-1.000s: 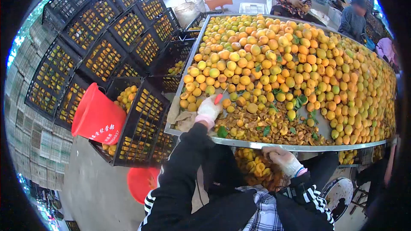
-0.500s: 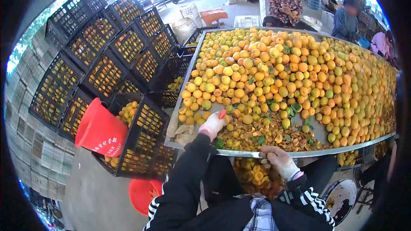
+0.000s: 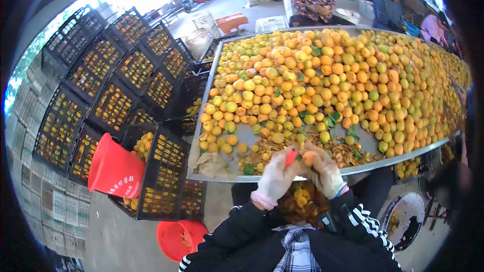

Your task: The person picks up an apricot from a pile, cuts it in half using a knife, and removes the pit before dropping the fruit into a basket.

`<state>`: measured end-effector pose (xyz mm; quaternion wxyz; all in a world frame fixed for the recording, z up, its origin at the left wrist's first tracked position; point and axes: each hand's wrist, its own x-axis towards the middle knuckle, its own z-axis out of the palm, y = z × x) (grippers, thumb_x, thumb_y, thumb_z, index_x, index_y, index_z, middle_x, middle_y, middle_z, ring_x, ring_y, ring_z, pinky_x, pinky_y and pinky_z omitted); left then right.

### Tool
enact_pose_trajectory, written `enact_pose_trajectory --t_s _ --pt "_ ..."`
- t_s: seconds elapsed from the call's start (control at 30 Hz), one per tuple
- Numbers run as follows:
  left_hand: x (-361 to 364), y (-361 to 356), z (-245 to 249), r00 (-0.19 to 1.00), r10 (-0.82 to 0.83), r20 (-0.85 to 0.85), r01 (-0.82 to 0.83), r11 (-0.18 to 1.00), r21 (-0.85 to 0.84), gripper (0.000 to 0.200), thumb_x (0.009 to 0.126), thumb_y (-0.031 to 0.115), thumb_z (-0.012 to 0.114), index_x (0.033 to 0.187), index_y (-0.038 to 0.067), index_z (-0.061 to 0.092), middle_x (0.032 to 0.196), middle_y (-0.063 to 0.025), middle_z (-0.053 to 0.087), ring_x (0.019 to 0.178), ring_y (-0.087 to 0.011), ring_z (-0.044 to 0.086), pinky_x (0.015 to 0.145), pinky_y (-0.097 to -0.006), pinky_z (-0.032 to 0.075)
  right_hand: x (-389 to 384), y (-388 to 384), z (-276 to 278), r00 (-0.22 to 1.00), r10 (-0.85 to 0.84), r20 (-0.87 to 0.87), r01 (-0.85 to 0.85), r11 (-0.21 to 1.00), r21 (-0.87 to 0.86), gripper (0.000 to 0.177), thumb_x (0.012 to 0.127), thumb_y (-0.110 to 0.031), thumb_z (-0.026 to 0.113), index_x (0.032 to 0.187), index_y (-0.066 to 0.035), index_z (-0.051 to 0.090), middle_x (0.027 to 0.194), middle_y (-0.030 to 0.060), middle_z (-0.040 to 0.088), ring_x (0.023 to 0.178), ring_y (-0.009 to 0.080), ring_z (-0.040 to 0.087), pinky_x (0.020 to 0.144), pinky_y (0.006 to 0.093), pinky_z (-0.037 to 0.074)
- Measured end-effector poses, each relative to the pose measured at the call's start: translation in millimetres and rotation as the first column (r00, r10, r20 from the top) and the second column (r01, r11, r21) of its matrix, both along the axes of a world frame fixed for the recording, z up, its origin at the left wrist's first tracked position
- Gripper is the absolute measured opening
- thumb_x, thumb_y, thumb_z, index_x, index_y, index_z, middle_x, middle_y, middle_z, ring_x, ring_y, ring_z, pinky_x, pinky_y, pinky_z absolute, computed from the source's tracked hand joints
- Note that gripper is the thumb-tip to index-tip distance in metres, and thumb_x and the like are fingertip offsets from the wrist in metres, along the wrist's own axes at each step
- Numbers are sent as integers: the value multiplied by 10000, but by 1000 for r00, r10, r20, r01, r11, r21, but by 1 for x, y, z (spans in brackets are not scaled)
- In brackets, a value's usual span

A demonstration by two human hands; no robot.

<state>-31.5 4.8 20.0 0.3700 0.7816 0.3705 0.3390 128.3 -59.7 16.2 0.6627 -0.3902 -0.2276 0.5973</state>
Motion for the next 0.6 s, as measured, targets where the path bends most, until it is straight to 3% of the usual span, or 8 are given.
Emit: enact_pose_trajectory --t_s 0.07,0.1,0.13,0.2,0.3,0.43,0.5,0.6 --pt "-5 -5 4 946 48 321 105 890 -444 309 1026 241 527 1232 30 621 1048 -48 652 944 -127 590 820 -298 485 22 -2 -23 946 140 -291 -67 966 249 454 1014 -299 573 1357 -11 501 1240 97 576 1108 185 546 986 354 466" --pt "-8 -13 13 901 43 433 235 789 -568 240 1022 165 521 1200 39 621 956 -7 619 819 -95 551 700 -263 461 23 -3 -32 987 -41 158 10 981 196 546 1012 -442 543 1333 -3 498 1235 96 574 1114 188 553 987 375 469" --pt "-11 -21 28 976 -100 194 170 906 -388 218 1012 159 538 1179 41 613 901 31 585 746 -71 517 641 -238 438 24 -4 -29 983 5 -185 32 981 193 663 982 -555 521 1343 1 485 1257 112 570 1141 211 559 1003 399 467" --pt "-5 -36 45 982 -139 128 184 855 -485 184 1022 191 512 1080 37 595 818 -2 561 708 -81 506 623 -251 432 23 -9 -14 947 58 -316 9 978 207 702 967 -587 515 1351 -1 479 1274 118 561 1149 237 564 1026 418 457" --pt "-2 -42 18 972 -186 146 235 843 -484 218 1024 231 513 1061 32 594 805 -39 592 694 -149 547 636 -293 451 19 -13 -10 940 62 -335 4 981 194 824 926 -619 545 1465 -19 376 1211 67 583 1002 188 582 918 363 497" --pt "2 -46 14 984 -171 39 173 908 -381 235 1003 224 533 1090 31 635 777 15 577 693 -77 524 616 -260 441 11 -17 10 969 13 -248 26 988 154 858 921 -660 506 1471 -14 379 1249 91 592 1088 214 612 989 392 497" --pt "4 -49 21 986 -160 -45 138 940 -312 254 1018 268 506 1009 28 587 816 -152 635 768 -359 626 681 -406 476 12 -17 6 962 70 -263 -13 977 213 731 968 -618 467 1331 16 466 1212 132 590 1101 248 587 1020 437 455" --pt "6 -51 31 980 -143 -137 118 978 -173 235 1011 260 512 970 39 581 813 -161 646 802 -384 637 683 -414 482 15 -21 11 966 79 -245 -25 976 216 725 976 -619 447 1324 17 462 1150 133 612 1073 252 596 1008 431 454"
